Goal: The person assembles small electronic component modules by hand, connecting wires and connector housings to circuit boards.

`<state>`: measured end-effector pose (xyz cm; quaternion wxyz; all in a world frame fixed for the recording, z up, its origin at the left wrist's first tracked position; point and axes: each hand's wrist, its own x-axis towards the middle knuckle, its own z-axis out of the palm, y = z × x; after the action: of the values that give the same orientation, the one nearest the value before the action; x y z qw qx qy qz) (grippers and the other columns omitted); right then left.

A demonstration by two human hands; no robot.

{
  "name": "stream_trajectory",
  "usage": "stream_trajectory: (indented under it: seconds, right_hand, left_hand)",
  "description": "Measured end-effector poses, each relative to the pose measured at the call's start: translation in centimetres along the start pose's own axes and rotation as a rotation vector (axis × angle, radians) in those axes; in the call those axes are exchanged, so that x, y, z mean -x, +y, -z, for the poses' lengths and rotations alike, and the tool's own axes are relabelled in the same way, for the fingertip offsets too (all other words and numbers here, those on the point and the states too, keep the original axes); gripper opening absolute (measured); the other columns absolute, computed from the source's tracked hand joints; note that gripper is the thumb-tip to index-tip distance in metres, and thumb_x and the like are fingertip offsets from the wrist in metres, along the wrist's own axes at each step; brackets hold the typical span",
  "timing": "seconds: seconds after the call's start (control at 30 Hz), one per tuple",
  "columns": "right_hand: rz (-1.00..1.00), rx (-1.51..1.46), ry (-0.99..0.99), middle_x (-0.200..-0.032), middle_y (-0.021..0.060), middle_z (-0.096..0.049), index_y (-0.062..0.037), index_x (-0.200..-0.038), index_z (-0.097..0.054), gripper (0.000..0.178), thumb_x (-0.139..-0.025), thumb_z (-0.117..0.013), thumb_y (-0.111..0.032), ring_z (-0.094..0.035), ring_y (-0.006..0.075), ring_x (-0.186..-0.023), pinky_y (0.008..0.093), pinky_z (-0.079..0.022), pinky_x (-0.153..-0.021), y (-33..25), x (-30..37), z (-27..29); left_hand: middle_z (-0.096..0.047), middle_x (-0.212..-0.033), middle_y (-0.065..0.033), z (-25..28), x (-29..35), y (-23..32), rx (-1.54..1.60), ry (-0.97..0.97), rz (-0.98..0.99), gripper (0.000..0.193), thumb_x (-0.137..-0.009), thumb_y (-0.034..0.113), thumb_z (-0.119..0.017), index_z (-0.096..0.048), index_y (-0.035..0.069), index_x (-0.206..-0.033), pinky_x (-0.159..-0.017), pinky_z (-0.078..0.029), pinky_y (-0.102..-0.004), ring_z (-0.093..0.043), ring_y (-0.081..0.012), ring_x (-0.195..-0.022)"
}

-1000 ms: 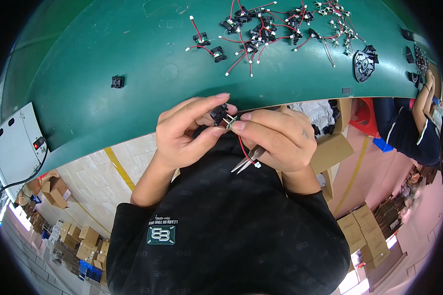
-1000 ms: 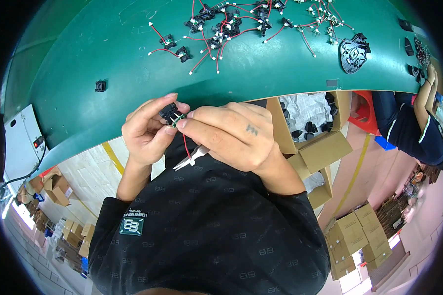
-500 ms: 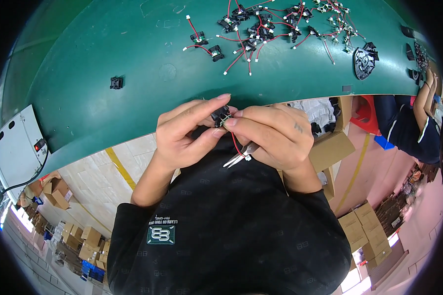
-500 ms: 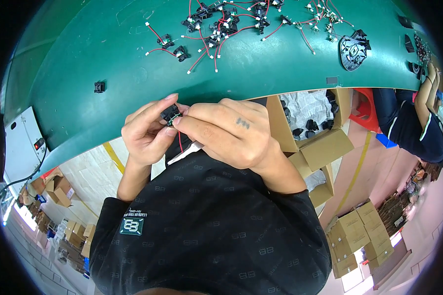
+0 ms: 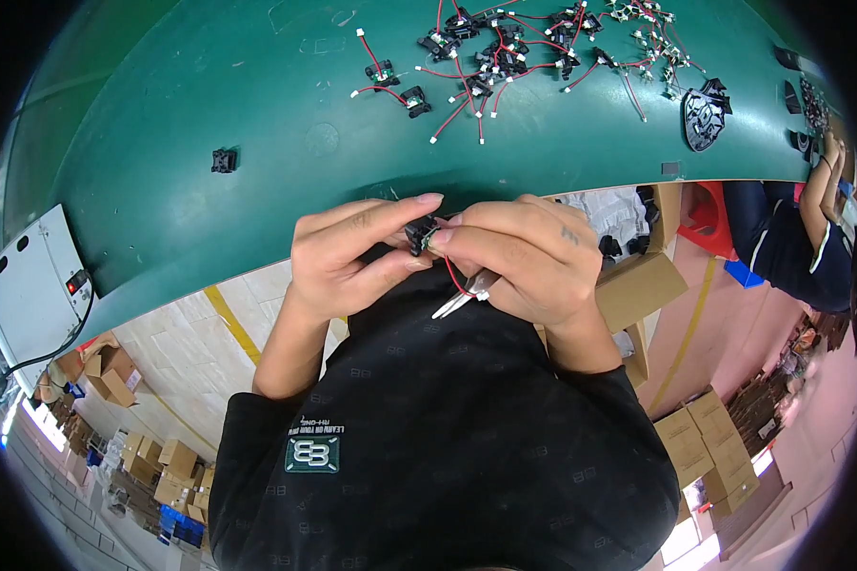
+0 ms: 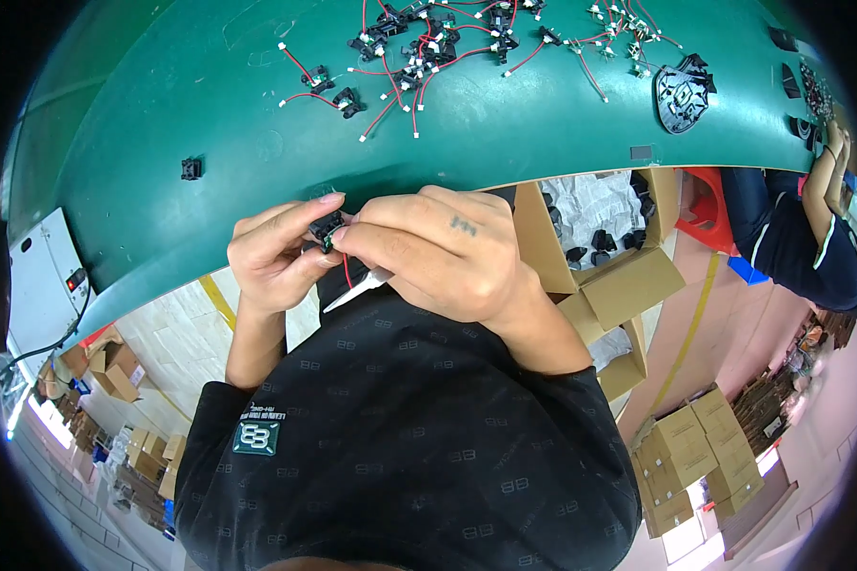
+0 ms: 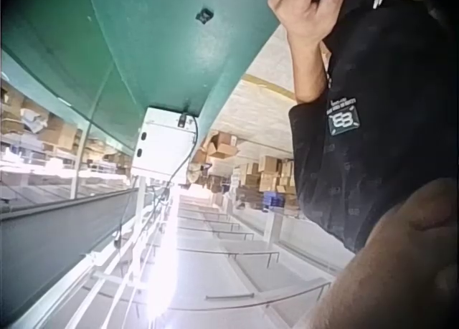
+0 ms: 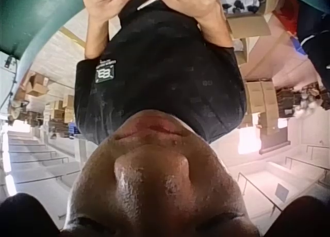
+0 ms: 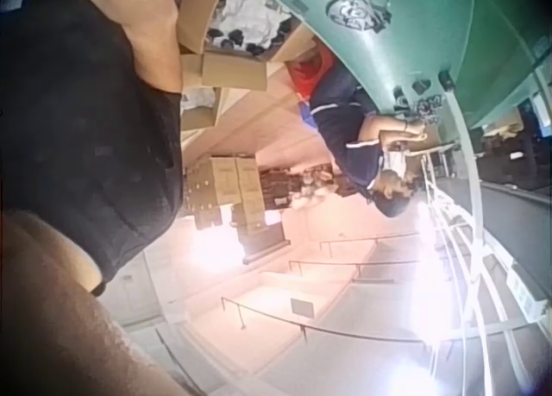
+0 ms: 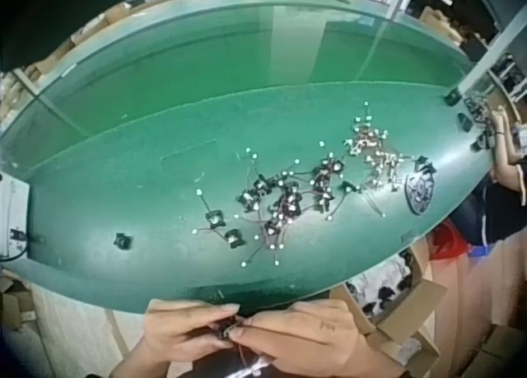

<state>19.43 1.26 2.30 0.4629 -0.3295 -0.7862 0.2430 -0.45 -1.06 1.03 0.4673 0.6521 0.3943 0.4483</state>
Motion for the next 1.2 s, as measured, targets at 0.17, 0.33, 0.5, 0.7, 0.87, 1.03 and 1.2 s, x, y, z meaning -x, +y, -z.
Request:
stream_trajectory:
  seconds: [0.17,0.33,0.5,0.7,0.87,1.03,1.2]
  right_hand:
    - [-0.016,-0.028,0.008,-0.079,0.0026,-0.066,-0.008,-0.083,-0.071,0.027,-0.057,-0.075,0.0,-0.061,0.0146,-0.057,0.0247,-0.046,-0.048,0.16,-0.2,-0.26]
    - [-0.039,-0.03,0.011,-0.079,0.0039,-0.066,-0.0081,-0.083,-0.071,0.025,-0.059,-0.075,0.0,-0.062,0.0161,-0.058,0.0251,-0.047,-0.049,0.12,-0.21,-0.44]
    - [-0.045,-0.048,0.021,-0.079,0.0044,-0.066,-0.0077,-0.083,-0.071,0.025,-0.059,-0.075,0.001,-0.063,0.016,-0.059,0.0251,-0.048,-0.049,0.07,-0.08,-0.55]
    - [-0.058,-0.071,0.03,-0.079,0.0046,-0.066,-0.0077,-0.082,-0.072,0.023,-0.061,-0.076,0.001,-0.063,0.0158,-0.059,0.0251,-0.048,-0.05,0.59,0.17,-0.88]
    - [-0.067,-0.052,0.019,-0.079,0.0041,-0.066,-0.0075,-0.081,-0.072,0.022,-0.061,-0.075,0.002,-0.062,0.0158,-0.059,0.0255,-0.048,-0.05,0.42,0.25,-0.78]
    - [-0.062,-0.062,0.025,-0.079,0.0039,-0.066,-0.0074,-0.082,-0.072,0.022,-0.062,-0.075,0.002,-0.062,0.0159,-0.059,0.0256,-0.048,-0.051,0.59,0.49,-0.71]
    - [-0.078,-0.078,0.001,-0.079,0.0048,-0.066,-0.0069,-0.082,-0.071,0.024,-0.061,-0.075,0.004,-0.063,0.0165,-0.06,0.0261,-0.049,-0.052,0.64,0.53,-0.52]
  left_hand:
    - [-0.067,-0.08,-0.0121,0.2,-0.31,0.03,-0.15,0.027,-0.114,0.048,-0.066,0.007,-0.081,-0.067,-0.001,-0.112,-0.053,-0.049,-0.0251,-0.062,-0.0147,-0.061]
    - [-0.067,-0.079,-0.0121,0.23,-0.23,0.14,-0.195,0.045,-0.126,0.048,-0.066,0.008,-0.081,-0.068,-0.001,-0.111,-0.053,-0.049,-0.0256,-0.062,-0.0151,-0.06]
    - [-0.067,-0.079,-0.0114,0.2,-0.37,-0.18,-0.203,0.057,-0.164,0.049,-0.066,0.01,-0.081,-0.068,-0.001,-0.111,-0.053,-0.049,-0.0257,-0.062,-0.016,-0.06]
    - [-0.066,-0.077,-0.01,0.38,-0.38,0.04,-0.24,0.028,-0.128,0.047,-0.067,0.009,-0.08,-0.068,0.0,-0.112,-0.053,-0.049,-0.0275,-0.061,-0.0161,-0.06]
    - [-0.065,-0.077,-0.0093,0.29,-0.53,-0.06,-0.33,0.029,-0.192,0.045,-0.068,0.009,-0.08,-0.068,0.0,-0.111,-0.053,-0.05,-0.0283,-0.061,-0.0171,-0.06]
    - [-0.065,-0.077,-0.0093,0.31,-0.71,0.07,-0.324,0.011,-0.215,0.044,-0.068,0.01,-0.079,-0.068,-0.001,-0.11,-0.053,-0.05,-0.0284,-0.061,-0.0175,-0.06]
    - [-0.065,-0.076,-0.009,0.14,-0.38,0.14,-0.319,0.01,-0.176,0.044,-0.068,0.01,-0.079,-0.068,0.0,-0.109,-0.054,-0.05,-0.0288,-0.061,-0.0177,-0.06]
